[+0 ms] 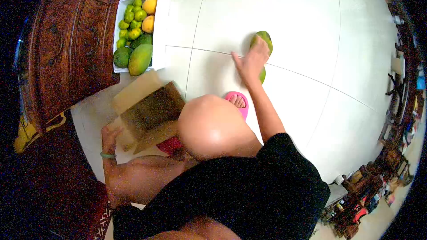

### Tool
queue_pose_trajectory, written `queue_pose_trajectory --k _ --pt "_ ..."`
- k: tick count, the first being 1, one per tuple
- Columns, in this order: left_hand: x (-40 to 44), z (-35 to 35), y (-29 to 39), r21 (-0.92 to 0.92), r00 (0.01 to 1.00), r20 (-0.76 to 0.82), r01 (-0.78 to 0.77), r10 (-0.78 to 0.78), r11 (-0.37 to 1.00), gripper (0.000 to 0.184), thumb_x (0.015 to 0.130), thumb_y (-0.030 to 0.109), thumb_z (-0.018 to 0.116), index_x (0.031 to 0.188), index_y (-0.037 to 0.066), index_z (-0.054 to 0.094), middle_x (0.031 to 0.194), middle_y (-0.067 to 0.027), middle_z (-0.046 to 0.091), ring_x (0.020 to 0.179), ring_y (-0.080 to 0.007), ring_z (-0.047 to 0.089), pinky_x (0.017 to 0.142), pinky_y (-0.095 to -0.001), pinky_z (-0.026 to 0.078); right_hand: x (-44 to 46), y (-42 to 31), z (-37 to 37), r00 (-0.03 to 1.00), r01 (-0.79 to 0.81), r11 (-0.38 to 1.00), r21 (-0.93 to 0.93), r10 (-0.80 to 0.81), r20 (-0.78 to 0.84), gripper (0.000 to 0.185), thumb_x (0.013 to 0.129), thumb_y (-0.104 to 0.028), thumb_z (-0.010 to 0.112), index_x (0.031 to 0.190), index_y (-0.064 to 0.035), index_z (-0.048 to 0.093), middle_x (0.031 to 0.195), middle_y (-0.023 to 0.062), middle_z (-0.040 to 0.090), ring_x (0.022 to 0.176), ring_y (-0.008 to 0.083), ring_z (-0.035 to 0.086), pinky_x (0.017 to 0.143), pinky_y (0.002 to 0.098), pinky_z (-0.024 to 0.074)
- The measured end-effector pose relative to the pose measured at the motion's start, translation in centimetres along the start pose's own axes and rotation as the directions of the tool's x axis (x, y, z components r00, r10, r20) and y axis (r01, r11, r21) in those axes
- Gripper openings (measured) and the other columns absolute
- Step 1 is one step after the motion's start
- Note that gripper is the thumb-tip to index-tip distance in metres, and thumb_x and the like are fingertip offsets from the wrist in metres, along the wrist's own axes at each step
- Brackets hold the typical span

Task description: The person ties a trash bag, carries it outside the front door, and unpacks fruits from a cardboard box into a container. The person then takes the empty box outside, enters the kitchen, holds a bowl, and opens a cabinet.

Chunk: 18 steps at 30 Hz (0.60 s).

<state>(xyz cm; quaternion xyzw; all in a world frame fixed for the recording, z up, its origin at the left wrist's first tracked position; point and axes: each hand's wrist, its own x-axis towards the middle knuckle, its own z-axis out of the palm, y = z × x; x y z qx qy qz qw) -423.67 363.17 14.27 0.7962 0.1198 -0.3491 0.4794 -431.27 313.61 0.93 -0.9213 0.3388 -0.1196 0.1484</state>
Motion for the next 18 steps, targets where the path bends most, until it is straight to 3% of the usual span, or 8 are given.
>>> queue_pose_trajectory --k 1,3,5,7,9,10,15,18 --pt "0.3 0.5 0.4 -0.005 1.0 0.0 0.0 0.0 1.0 0.033 0.073 0.003 0.064 0.103 -0.008 0.055 0.095 -0.0086 0.061 0.077 -0.015 0.057 0.069 -0.0256 0.046 -1.3 1.0 -0.9 0.985 -0.15 0.982 -0.117 0.159 0.067 0.1 0.06 -0.04 0.075 0.133 -0.0045 0.016 0.123 0.0247 0.035 0.119 0.0364 0.031 0.098 0.0476 0.027" --pt "0.8 2.5 1.7 -0.198 0.995 0.093 -0.013 0.032 0.98 0.033 0.074 0.002 0.063 0.104 -0.008 0.055 0.097 -0.0096 0.061 0.081 -0.0156 0.058 0.072 -0.0267 0.046 -2.8 2.5 -1.5 0.873 -0.336 0.928 -0.16 0.371 0.317 0.105 0.06 -0.039 0.076 0.135 -0.0054 0.01 0.122 0.0262 0.037 0.116 0.0378 0.035 0.091 0.0501 0.0346" --pt "1.6 3.4 2.1 -0.192 0.993 0.106 -0.031 0.052 0.981 0.032 0.076 0.004 0.062 0.105 -0.008 0.054 0.098 -0.0098 0.061 0.083 -0.016 0.058 0.074 -0.0274 0.046 -3.7 3.3 -1.0 0.86 -0.34 0.93 -0.136 0.367 0.356 0.106 0.059 -0.036 0.076 0.134 -0.0032 0.009 0.119 0.0268 0.04 0.113 0.0376 0.039 0.089 0.0485 0.0377" --pt "2.9 3.5 0.5 -0.154 0.974 0.221 0.072 -0.037 0.985 0.03 0.078 0.004 0.061 0.105 -0.007 0.054 0.099 -0.0093 0.061 0.084 -0.0155 0.059 0.073 -0.027 0.047 -4.3 4.6 0.1 0.845 -0.333 0.936 -0.114 0.349 0.405 0.107 0.058 -0.033 0.077 0.133 -0.0011 0.008 0.117 0.0273 0.042 0.11 0.0373 0.043 0.086 0.0469 0.0407" --pt "3.3 4.2 0.6 -0.223 0.972 0.234 0.078 -0.025 0.972 0.029 0.079 0.003 0.06 0.105 -0.006 0.055 0.099 -0.0091 0.061 0.084 -0.0149 0.059 0.073 -0.0269 0.047 -4.2 4.9 -0.2 0.863 -0.434 0.877 0.206 0.339 0.375 0.109 0.056 -0.026 0.079 0.132 0.0034 0.006 0.108 0.0277 0.049 0.1 0.0366 0.052 0.084 0.0424 0.0438" --pt "3.9 4.6 0.7 -0.276 0.969 0.247 0.07 0.001 0.959 0.027 0.08 0.003 0.059 0.105 -0.006 0.055 0.099 -0.0089 0.061 0.084 -0.0144 0.059 0.074 -0.0268 0.047 -3.6 4.7 -1.2 0.816 -0.5 0.841 0.207 0.378 0.437 0.108 0.054 -0.022 0.08 0.13 0.0067 0.009 0.103 0.0284 0.053 0.092 0.0354 0.057 0.083 0.038 0.0455" --pt "4.5 5.2 0.5 -0.264 0.964 0.26 0.022 0.049 0.964 0.025 0.08 0.002 0.057 0.104 -0.006 0.055 0.096 -0.0082 0.061 0.083 -0.0132 0.059 0.073 -0.0272 0.048 -1.9 -2.4 -8.5 0.891 -0.39 0.846 0.363 0.247 0.381 0.092 0.056 -0.022 0.078 0.128 -0.0012 0.025 0.107 0.0222 0.054 0.096 0.0299 0.056 0.084 0.0352 0.0468" --pt "4.4 5.3 0.6 -0.27 0.962 0.27 0.033 0.043 0.962 0.025 0.081 0.002 0.057 0.104 -0.006 0.054 0.095 -0.0077 0.061 0.082 -0.0129 0.059 0.072 -0.0273 0.048 -0.5 -5.7 -12.3 0.996 0.027 0.827 0.562 -0.069 0.054 0.079 0.057 -0.016 0.077 0.122 -0.0003 0.036 0.11 0.0173 0.053 0.102 0.0257 0.053 0.086 0.0346 0.0454"
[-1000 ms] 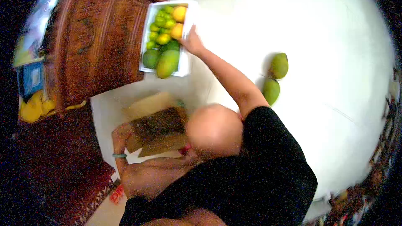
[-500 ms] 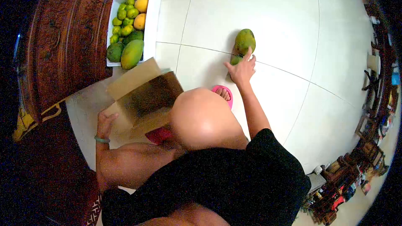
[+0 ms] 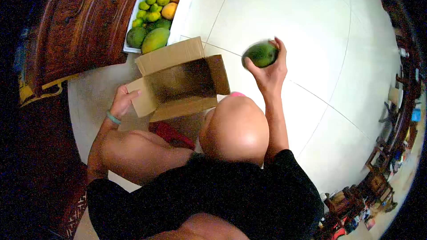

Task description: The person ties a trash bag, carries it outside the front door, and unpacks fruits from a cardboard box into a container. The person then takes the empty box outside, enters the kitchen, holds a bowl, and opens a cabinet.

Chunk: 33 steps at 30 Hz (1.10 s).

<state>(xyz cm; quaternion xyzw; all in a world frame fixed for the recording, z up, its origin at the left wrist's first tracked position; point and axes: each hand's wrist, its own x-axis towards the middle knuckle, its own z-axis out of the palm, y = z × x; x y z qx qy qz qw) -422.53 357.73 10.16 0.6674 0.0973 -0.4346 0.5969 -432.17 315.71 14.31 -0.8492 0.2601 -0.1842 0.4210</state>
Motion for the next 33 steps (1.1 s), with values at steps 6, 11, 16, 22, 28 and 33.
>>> queue_pose_trajectory --k 6,11,16,22,28,33 --pt "0.6 -0.3 -0.3 0.017 0.997 0.037 -0.063 0.062 0.998 0.025 0.082 0.003 0.056 0.104 -0.007 0.053 0.094 -0.007 0.061 0.081 -0.0124 0.059 0.07 -0.0258 0.048 3.3 -5.8 1.2 0.836 0.331 0.838 0.434 -0.473 0.277 0.069 0.055 -0.019 0.078 0.114 -0.0026 0.046 0.112 0.0108 0.052 0.102 0.0229 0.053 0.09 0.0336 0.042" --pt "-0.8 2.1 2.4 -0.067 0.999 -0.033 0.033 -0.035 0.997 0.029 0.083 0.007 0.055 0.109 -0.005 0.051 0.095 -0.0084 0.061 0.084 -0.0167 0.06 0.073 -0.0302 0.05 1.8 -9.0 7.5 0.481 0.28 0.769 0.575 -0.63 0.609 0.061 0.053 -0.019 0.077 0.104 -0.0042 0.046 0.103 0.0138 0.05 0.097 0.0292 0.051 0.084 0.0343 0.0421" --pt "0.1 1.7 1.0 -0.051 0.968 -0.018 0.248 -0.249 0.967 0.031 0.084 0.015 0.055 0.111 0.001 0.05 0.101 -0.0081 0.059 0.085 -0.0199 0.061 0.071 -0.0342 0.052 -2.0 -8.5 17.3 -0.206 0.689 0.512 0.514 -0.541 0.815 0.078 0.051 -0.021 0.079 0.116 -0.0037 0.041 0.11 0.0202 0.046 0.102 0.0363 0.048 0.087 0.043 0.0411" --pt "0.9 1.5 0.1 -0.072 0.971 -0.009 0.237 -0.238 0.969 0.032 0.082 0.012 0.058 0.111 0.002 0.05 0.1 -0.0073 0.059 0.086 -0.0205 0.06 0.074 -0.0365 0.051 -9.4 -2.1 26.0 -0.465 0.855 0.112 0.506 -0.265 0.845 0.051 0.06 -0.019 0.074 0.105 0.0011 0.058 0.113 0.0194 0.051 0.107 0.0372 0.048 0.084 0.0475 0.0442" --pt "1.2 0.9 -0.5 -0.061 0.978 0.027 0.207 -0.205 0.977 0.033 0.084 0.013 0.056 0.114 0.0 0.048 0.105 -0.009 0.057 0.096 -0.0211 0.057 0.078 -0.0381 0.05 -4.0 -2.0 23.7 -0.436 0.637 0.547 0.543 -0.325 0.839 0.036 0.066 -0.021 0.067 0.094 0.0012 0.062 0.093 0.0162 0.062 0.089 0.0325 0.058 0.077 0.0379 0.0474" --pt "1.0 0.4 0.1 -0.048 0.943 0.141 0.312 -0.303 0.949 0.034 0.085 0.014 0.056 0.115 -0.001 0.048 0.107 -0.0093 0.057 0.097 -0.0193 0.056 0.081 -0.0338 0.048 8.3 -1.9 9.2 0.688 -0.17 0.841 0.513 -0.272 0.673 0.028 0.086 -0.009 0.051 0.111 0.0007 0.051 0.094 0.0129 0.06 0.08 0.0174 0.06 0.069 0.0267 0.0503"
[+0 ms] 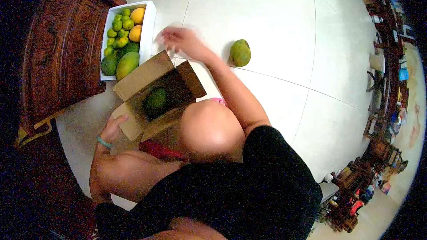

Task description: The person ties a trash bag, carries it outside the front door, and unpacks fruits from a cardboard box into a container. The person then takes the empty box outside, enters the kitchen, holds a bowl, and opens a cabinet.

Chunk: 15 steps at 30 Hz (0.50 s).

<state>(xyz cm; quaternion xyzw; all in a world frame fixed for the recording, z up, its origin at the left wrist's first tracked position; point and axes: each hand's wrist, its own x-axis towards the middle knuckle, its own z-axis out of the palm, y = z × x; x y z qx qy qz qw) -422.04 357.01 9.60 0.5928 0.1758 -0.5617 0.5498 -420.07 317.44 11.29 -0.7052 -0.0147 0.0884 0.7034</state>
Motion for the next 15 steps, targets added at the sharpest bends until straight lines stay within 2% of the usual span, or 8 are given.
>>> queue_pose_trajectory --k 1,2,4,5,7,10,13,15 --pt "0.3 -0.2 -0.3 0.017 0.999 -0.015 -0.037 0.037 0.999 0.035 0.085 0.014 0.056 0.115 -0.001 0.048 0.107 -0.0096 0.056 0.097 -0.0189 0.055 0.082 -0.0324 0.047 -1.5 -0.1 -2.1 0.881 -0.119 0.985 -0.125 0.047 -0.471 0.028 0.081 -0.015 0.059 0.105 -0.0009 0.055 0.088 0.0106 0.061 0.074 0.0186 0.061 0.067 0.0311 0.0499" --pt "0.6 -0.4 -0.3 0.04 0.997 -0.026 -0.076 0.077 0.996 0.035 0.085 0.014 0.056 0.115 -0.002 0.047 0.108 -0.0099 0.056 0.097 -0.0184 0.055 0.083 -0.031 0.046 -3.2 3.5 -5.8 0.775 -0.269 0.85 -0.454 -0.089 -0.626 0.05 0.077 -0.025 0.066 0.118 -0.0034 0.047 0.1 0.0194 0.056 0.09 0.0262 0.057 0.073 0.0349 0.0489" --pt "0.6 -0.5 -0.4 0.049 0.995 -0.006 -0.103 0.104 0.993 0.035 0.085 0.014 0.056 0.115 -0.002 0.047 0.108 -0.01 0.056 0.097 -0.0184 0.055 0.083 -0.0311 0.046 -6.5 9.2 -8.4 0.501 -0.847 0.208 -0.489 0.007 -0.865 0.08 0.067 -0.032 0.074 0.131 -0.0109 0.033 0.113 0.0274 0.045 0.105 0.0375 0.046 0.08 0.0407 0.0467" --pt "0.7 -0.5 -0.4 0.054 0.991 0.011 -0.132 0.132 0.99 0.035 0.085 0.014 0.056 0.115 -0.003 0.047 0.109 -0.01 0.056 0.097 -0.0183 0.055 0.083 -0.0313 0.046 -7.5 10.1 -8.6 0.502 -0.846 0.205 -0.492 0.001 -0.865 0.08 0.067 -0.032 0.074 0.131 -0.0109 0.033 0.113 0.0274 0.045 0.105 0.0375 0.046 0.08 0.0407 0.0467" --pt "0.4 -0.5 0.2 0.024 0.997 0.002 -0.076 0.076 0.997 0.035 0.086 0.014 0.056 0.116 -0.002 0.047 0.109 -0.0098 0.056 0.097 -0.0179 0.055 0.083 -0.0314 0.046 -9.5 11.5 -7.9 0.423 -0.904 0.251 -0.347 0.41 -0.808 0.1 0.056 -0.033 0.08 0.136 -0.0184 0.023 0.121 0.0314 0.034 0.114 0.0464 0.033 0.086 0.0443 0.0439" --pt "0.2 -0.4 -0.2 0.006 1.0 -0.001 -0.012 0.012 1.0 0.035 0.086 0.014 0.055 0.116 -0.002 0.047 0.11 -0.0093 0.055 0.097 -0.0173 0.055 0.083 -0.0315 0.045 -11.5 15.0 -9.3 0.514 -0.804 0.468 -0.367 0.234 -0.826 0.098 0.053 -0.028 0.08 0.134 -0.0215 0.026 0.117 0.0296 0.04 0.111 0.0425 0.04 0.087 0.043 0.0441" --pt "0.6 -0.7 -0.5 -0.017 0.997 0.006 -0.082 0.082 0.997 0.035 0.085 0.014 0.056 0.116 -0.001 0.047 0.107 -0.0091 0.057 0.097 -0.0189 0.056 0.084 -0.034 0.046 -11.9 15.0 -10.4 0.566 -0.486 0.868 0.101 0.401 -0.72 0.083 0.061 -0.018 0.072 0.131 -0.0076 0.028 0.115 0.019 0.046 0.099 0.0289 0.053 0.084 0.0372 0.0458" --pt "0.1 0.2 0.2 -0.051 0.996 0.03 -0.086 0.088 0.995 0.035 0.086 0.013 0.054 0.117 -0.001 0.047 0.109 -0.0084 0.055 0.096 -0.0169 0.055 0.082 -0.0316 0.045 -11.2 9.8 -8.3 0.687 -0.24 0.888 0.393 0.441 -0.578 0.075 0.065 -0.016 0.069 0.13 -0.0082 0.032 0.112 0.0151 0.048 0.103 0.0255 0.049 0.082 0.0343 0.0455"
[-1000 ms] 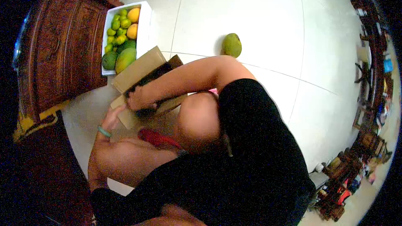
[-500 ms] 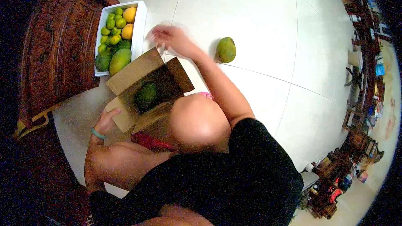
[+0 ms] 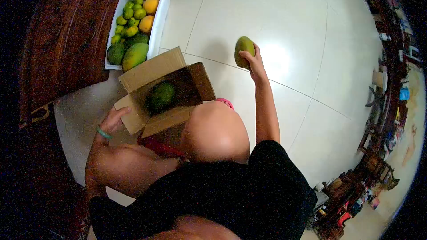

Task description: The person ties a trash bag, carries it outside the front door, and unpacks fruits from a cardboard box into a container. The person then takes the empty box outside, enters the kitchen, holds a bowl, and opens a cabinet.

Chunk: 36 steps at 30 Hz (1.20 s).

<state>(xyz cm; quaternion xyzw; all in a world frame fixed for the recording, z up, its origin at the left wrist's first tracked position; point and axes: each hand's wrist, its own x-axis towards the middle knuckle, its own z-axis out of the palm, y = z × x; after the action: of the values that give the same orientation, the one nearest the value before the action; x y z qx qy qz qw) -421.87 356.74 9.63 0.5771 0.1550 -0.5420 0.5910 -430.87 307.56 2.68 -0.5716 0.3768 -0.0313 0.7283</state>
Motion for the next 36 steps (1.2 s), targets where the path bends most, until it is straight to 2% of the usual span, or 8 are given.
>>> queue_pose_trajectory --k 6,11,18,21,25,28,32,36 --pt "-0.3 0.7 1.1 0.036 1.0 -0.002 0.023 -0.023 0.999 0.032 0.086 0.012 0.054 0.114 -0.002 0.048 0.105 -0.0091 0.057 0.093 -0.0184 0.058 0.075 -0.0333 0.05 -6.9 -11.7 11.1 0.448 0.649 0.74 -0.178 -0.182 0.875 0.082 0.056 -0.013 0.071 0.131 -0.0106 0.036 0.129 0.012 0.042 0.118 0.0271 0.04 0.099 0.0387 0.0355" --pt "0.0 0.0 0.1 0.075 0.998 -0.062 -0.002 0.007 0.997 0.032 0.085 0.014 0.055 0.111 -0.004 0.05 0.101 -0.0089 0.059 0.089 -0.0184 0.059 0.074 -0.0323 0.05 -7.3 -8.7 17.3 0.089 0.872 0.482 -0.087 0.018 0.996 0.063 0.064 -0.014 0.071 0.123 -0.0102 0.048 0.117 0.0156 0.052 0.106 0.03 0.052 0.09 0.0375 0.0423" --pt "0.7 -0.8 -0.1 0.125 0.998 -0.026 0.055 -0.052 0.991 0.034 0.084 0.014 0.056 0.115 0.001 0.048 0.104 -0.0075 0.057 0.092 -0.0174 0.057 0.078 -0.0318 0.048 1.5 -1.0 6.9 0.949 0.243 0.709 -0.662 -0.316 0.01 0.044 0.071 -0.025 0.072 0.103 0.0016 0.057 0.089 0.0166 0.063 0.081 0.0236 0.061 0.071 0.0322 0.0479" --pt "1.0 -1.1 -0.9 0.122 1.0 -0.028 0.001 0.002 0.993 0.033 0.085 0.013 0.055 0.115 0.001 0.048 0.104 -0.0068 0.057 0.092 -0.0173 0.056 0.078 -0.0316 0.047 3.2 6.7 3.4 0.907 -0.117 0.34 -0.933 -0.347 -0.241 0.075 0.057 -0.036 0.08 0.116 -0.0025 0.046 0.102 0.0184 0.055 0.097 0.0276 0.052 0.082 0.0369 0.043" --pt "0.5 0.2 0.0 0.093 0.996 -0.05 0.08 -0.076 0.992 0.033 0.084 0.013 0.055 0.115 0.001 0.048 0.104 -0.0062 0.057 0.092 -0.0169 0.056 0.078 -0.0317 0.047 2.0 9.6 3.7 0.764 0.082 0.285 -0.955 -0.633 -0.123 0.063 0.059 -0.03 0.079 0.11 -0.005 0.052 0.1 0.0148 0.054 0.096 0.0269 0.051 0.079 0.0355 0.0438" --pt "0.7 0.1 0.1 0.153 1.0 -0.007 -0.004 0.005 0.988 0.034 0.084 0.012 0.055 0.115 0.001 0.048 0.104 -0.0062 0.057 0.092 -0.0169 0.056 0.08 -0.0321 0.046 4.8 11.6 2.8 0.776 0.306 0.674 -0.673 -0.586 -0.234 0.022 0.066 -0.012 0.07 0.085 -0.0033 0.063 0.086 0.0123 0.059 0.081 0.0276 0.056 0.071 0.0354 0.0462" --pt "0.5 0.4 0.3 0.175 0.999 -0.049 0.015 -0.006 0.985 0.035 0.084 0.012 0.056 0.116 -0.001 0.047 0.105 -0.0065 0.057 0.092 -0.0174 0.056 0.08 -0.0318 0.046 7.8 11.3 -0.3 0.751 0.353 0.465 -0.812 -0.659 -0.051 0.01 0.075 -0.009 0.06 0.081 -0.0009 0.062 0.073 0.0126 0.06 0.07 0.0252 0.058 0.067 0.0319 0.0468" --pt "1.0 -0.4 -0.3 0.127 0.999 -0.03 0.019 -0.015 0.992 0.037 0.082 0.015 0.059 0.115 0.001 0.048 0.107 -0.0062 0.058 0.096 -0.0183 0.056 0.083 -0.0335 0.046 10.8 8.8 -4.5 0.749 0.133 0.793 -0.595 -0.474 -0.463 0.011 0.076 -0.012 0.061 0.082 -0.0023 0.062 0.078 0.0105 0.064 0.073 0.0194 0.06 0.066 0.0307 0.0464"
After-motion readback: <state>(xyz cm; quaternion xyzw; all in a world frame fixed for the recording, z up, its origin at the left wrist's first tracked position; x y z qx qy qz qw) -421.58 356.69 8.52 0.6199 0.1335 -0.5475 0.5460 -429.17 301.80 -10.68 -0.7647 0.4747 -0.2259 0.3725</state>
